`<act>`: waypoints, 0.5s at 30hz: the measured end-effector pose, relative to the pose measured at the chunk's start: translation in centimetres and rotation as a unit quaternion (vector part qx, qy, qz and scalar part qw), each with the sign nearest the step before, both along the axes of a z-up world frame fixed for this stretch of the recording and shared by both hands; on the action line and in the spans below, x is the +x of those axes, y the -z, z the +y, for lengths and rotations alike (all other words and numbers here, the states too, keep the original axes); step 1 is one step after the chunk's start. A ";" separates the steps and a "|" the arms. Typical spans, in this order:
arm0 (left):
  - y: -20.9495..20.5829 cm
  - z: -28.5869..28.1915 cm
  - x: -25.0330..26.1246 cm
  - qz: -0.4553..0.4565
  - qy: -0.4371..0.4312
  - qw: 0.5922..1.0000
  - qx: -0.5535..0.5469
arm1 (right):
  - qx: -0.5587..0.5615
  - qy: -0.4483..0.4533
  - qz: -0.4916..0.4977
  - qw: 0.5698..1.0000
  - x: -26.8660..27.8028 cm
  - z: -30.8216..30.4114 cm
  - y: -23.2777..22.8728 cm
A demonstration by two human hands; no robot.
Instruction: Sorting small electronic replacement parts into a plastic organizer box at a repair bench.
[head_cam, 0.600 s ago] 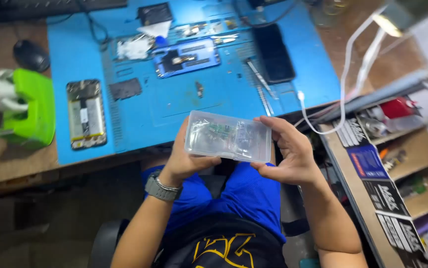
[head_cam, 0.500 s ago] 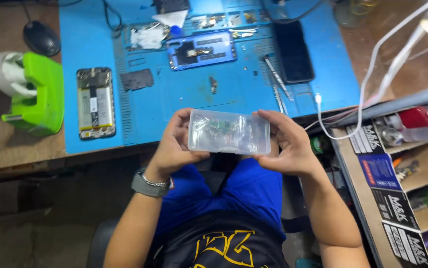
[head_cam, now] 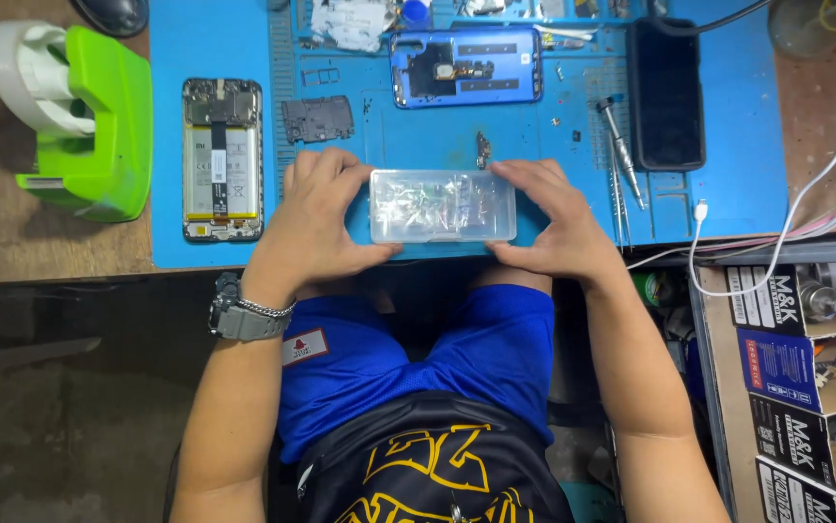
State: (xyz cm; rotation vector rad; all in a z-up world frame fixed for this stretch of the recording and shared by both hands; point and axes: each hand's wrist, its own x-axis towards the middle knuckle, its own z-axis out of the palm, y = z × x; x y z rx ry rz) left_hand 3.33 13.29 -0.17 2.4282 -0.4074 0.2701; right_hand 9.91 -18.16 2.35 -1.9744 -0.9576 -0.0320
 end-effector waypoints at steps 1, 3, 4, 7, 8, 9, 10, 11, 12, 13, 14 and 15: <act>-0.2 0.0 0.0 0.004 0.000 1.000 -0.002 | -0.002 0.000 0.004 1.000 0.1 0.0 0.1; -0.6 -0.2 -0.1 0.000 0.001 1.000 0.007 | -0.004 -0.007 0.010 1.000 0.1 -0.1 0.1; -0.9 -0.3 -0.3 0.003 0.002 1.000 0.005 | -0.005 -0.006 0.013 1.000 0.1 -0.1 0.2; -1.7 -0.2 -0.5 -0.008 0.020 1.000 0.004 | -0.008 -0.001 0.010 1.000 0.1 0.0 0.2; -1.7 -0.1 -0.6 -0.009 0.025 0.999 -0.024 | -0.007 0.000 0.011 1.000 0.0 0.0 0.2; -1.7 -0.1 -0.5 -0.011 0.030 0.998 -0.051 | -0.005 0.001 0.009 1.000 0.0 0.0 0.0; -1.7 0.0 -0.5 -0.013 0.034 0.998 -0.051 | -0.005 0.004 0.007 1.000 0.0 0.1 -0.2; -1.7 0.0 -0.4 0.002 0.034 0.998 -0.055 | -0.003 0.001 0.014 1.000 0.0 0.1 -0.4; -1.6 0.0 -0.4 0.017 0.035 0.998 -0.059 | -0.002 -0.003 0.022 1.000 -0.1 0.1 -0.6; -1.6 -0.1 -0.3 0.014 0.036 0.997 -0.059 | -0.002 -0.002 0.018 1.000 0.1 0.2 -1.1; -1.6 -0.1 -0.2 0.019 0.034 0.998 -0.058 | -0.034 0.002 0.014 0.999 0.3 0.4 -1.5; -1.6 -0.1 -0.2 0.026 0.032 0.998 -0.056 | -0.065 0.006 0.012 0.998 0.5 0.6 -1.8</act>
